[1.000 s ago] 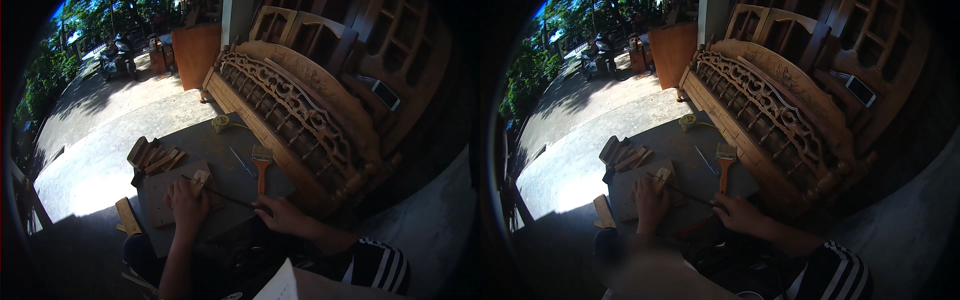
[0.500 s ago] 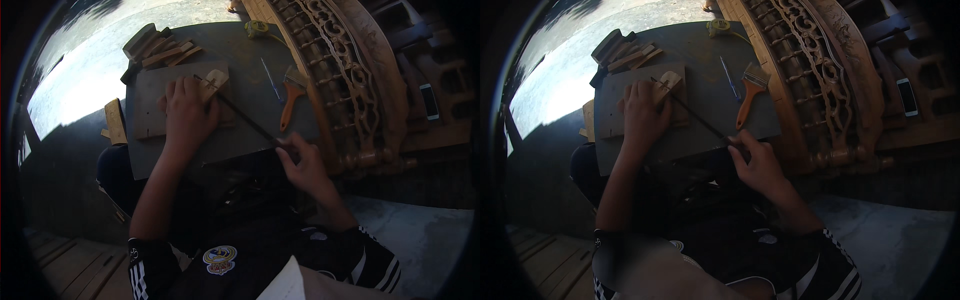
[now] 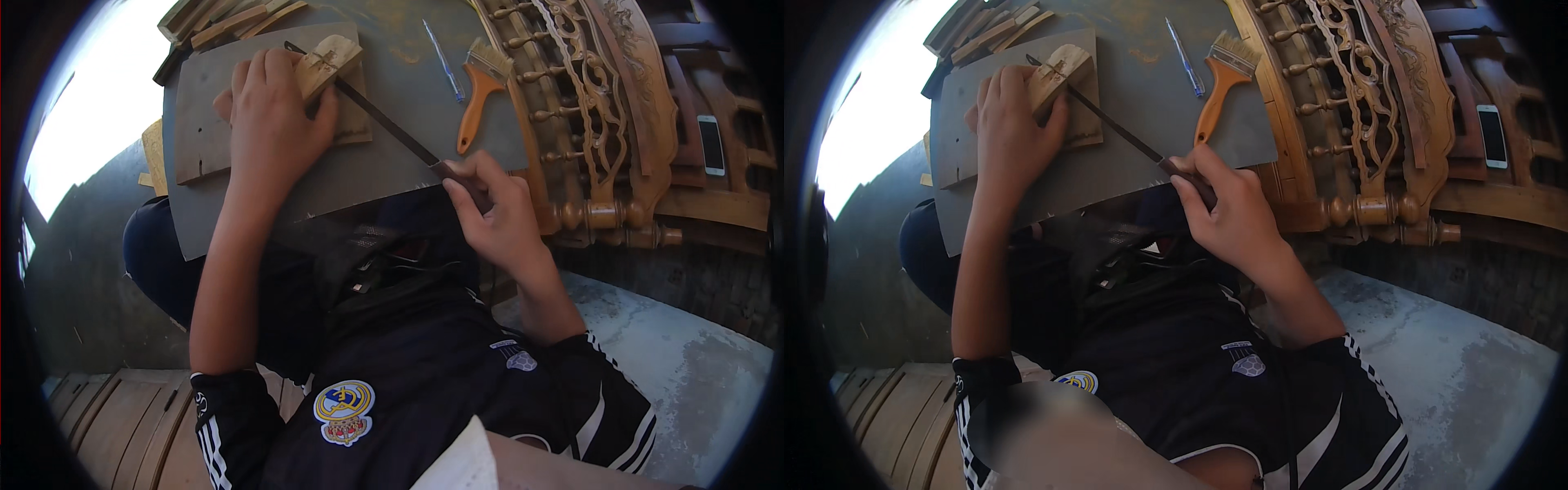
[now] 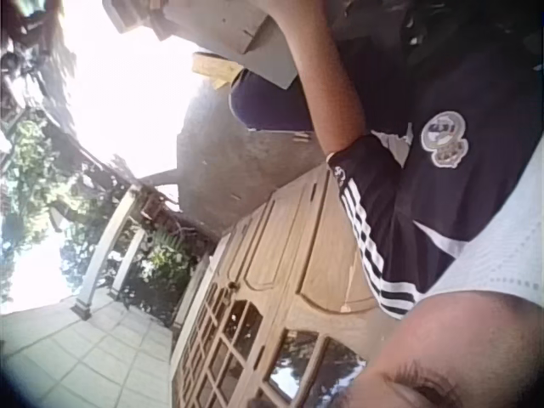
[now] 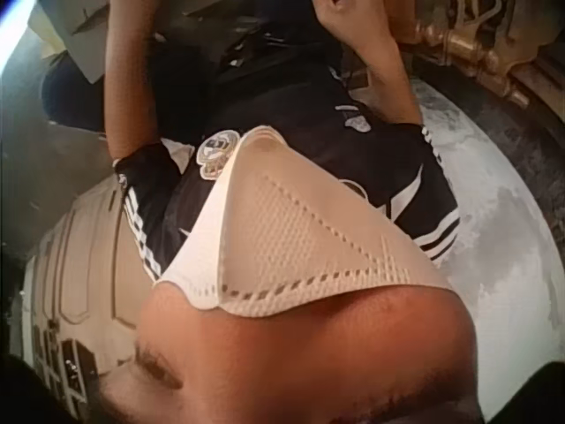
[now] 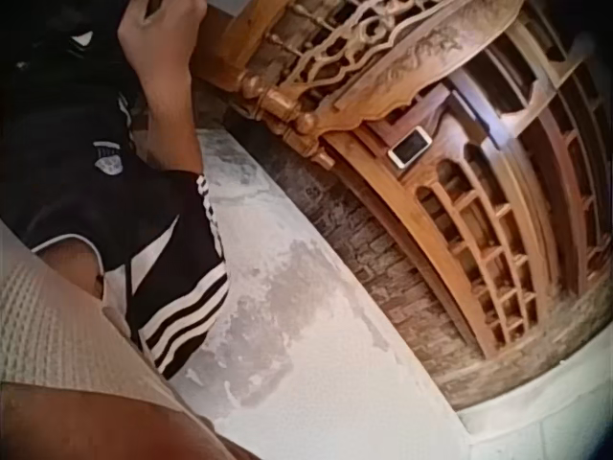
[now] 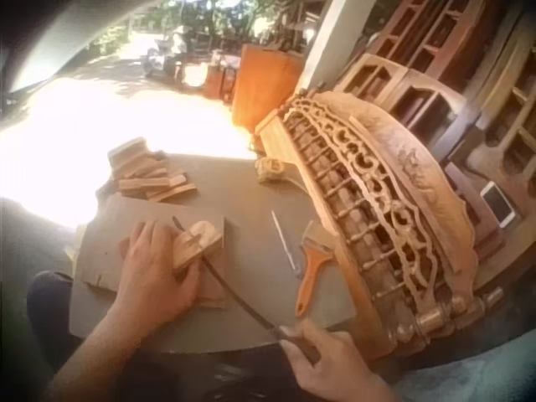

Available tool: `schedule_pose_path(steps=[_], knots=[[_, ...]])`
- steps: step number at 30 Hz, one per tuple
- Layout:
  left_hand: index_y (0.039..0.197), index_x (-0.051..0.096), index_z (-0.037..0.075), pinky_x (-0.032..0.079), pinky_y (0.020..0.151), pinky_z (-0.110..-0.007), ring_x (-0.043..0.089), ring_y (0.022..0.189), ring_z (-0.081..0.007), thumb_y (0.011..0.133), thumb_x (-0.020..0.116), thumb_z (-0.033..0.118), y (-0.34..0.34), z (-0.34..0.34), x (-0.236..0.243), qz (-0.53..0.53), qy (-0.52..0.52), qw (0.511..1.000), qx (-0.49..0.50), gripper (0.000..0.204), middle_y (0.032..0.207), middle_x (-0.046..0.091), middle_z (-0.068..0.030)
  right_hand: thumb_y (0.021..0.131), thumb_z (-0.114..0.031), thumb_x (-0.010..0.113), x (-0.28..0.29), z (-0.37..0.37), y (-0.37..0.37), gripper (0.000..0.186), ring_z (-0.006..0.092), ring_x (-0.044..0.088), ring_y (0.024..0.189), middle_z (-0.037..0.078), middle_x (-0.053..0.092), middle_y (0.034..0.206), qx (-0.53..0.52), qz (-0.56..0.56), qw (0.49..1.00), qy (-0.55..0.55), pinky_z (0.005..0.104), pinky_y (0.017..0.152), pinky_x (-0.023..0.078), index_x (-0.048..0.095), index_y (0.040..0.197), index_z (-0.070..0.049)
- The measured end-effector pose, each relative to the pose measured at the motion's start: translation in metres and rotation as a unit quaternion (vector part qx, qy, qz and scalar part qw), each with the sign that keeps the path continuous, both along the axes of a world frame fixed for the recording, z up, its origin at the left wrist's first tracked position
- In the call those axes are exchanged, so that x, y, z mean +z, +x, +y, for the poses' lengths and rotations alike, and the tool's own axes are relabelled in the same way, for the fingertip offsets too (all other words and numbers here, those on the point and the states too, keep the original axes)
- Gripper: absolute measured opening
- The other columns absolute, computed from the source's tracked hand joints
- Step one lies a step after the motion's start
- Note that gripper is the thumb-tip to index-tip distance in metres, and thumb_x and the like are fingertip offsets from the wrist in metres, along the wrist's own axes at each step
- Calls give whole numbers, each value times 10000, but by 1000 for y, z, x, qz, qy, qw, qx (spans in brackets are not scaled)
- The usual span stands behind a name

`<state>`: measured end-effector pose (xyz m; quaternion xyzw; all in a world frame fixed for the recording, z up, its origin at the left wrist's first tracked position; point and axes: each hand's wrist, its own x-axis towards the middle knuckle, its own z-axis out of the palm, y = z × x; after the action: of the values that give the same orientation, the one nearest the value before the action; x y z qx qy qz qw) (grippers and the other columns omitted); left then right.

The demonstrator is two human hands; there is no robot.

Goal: Shaping and smoothing wooden blocks using a file and sandpaper.

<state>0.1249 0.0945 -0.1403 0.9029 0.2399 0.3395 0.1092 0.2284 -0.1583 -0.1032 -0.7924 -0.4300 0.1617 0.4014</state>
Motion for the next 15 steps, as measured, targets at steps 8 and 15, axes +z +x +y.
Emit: schedule_pose_path(steps=[8, 15], knots=[[1117, 619, 50, 412, 917, -518, 586, 1099, -347, 843, 753, 305, 2, 7, -7, 43, 15, 999, 14, 397, 1086, 653, -124, 945, -86, 655, -19, 73, 19, 117, 398, 708, 784, 190, 727, 869, 47, -20, 997, 61, 446, 652, 543, 603, 1033, -29], [1123, 623, 62, 409, 952, -525, 585, 1108, -357, 864, 740, 352, -3, 9, 1, 56, 19, 998, -3, 406, 1082, 655, -137, 939, -67, 648, -13, -1, 0, 122, 410, 704, 781, 190, 724, 867, -2, 4, 996, 87, 463, 656, 547, 606, 1048, -33]])
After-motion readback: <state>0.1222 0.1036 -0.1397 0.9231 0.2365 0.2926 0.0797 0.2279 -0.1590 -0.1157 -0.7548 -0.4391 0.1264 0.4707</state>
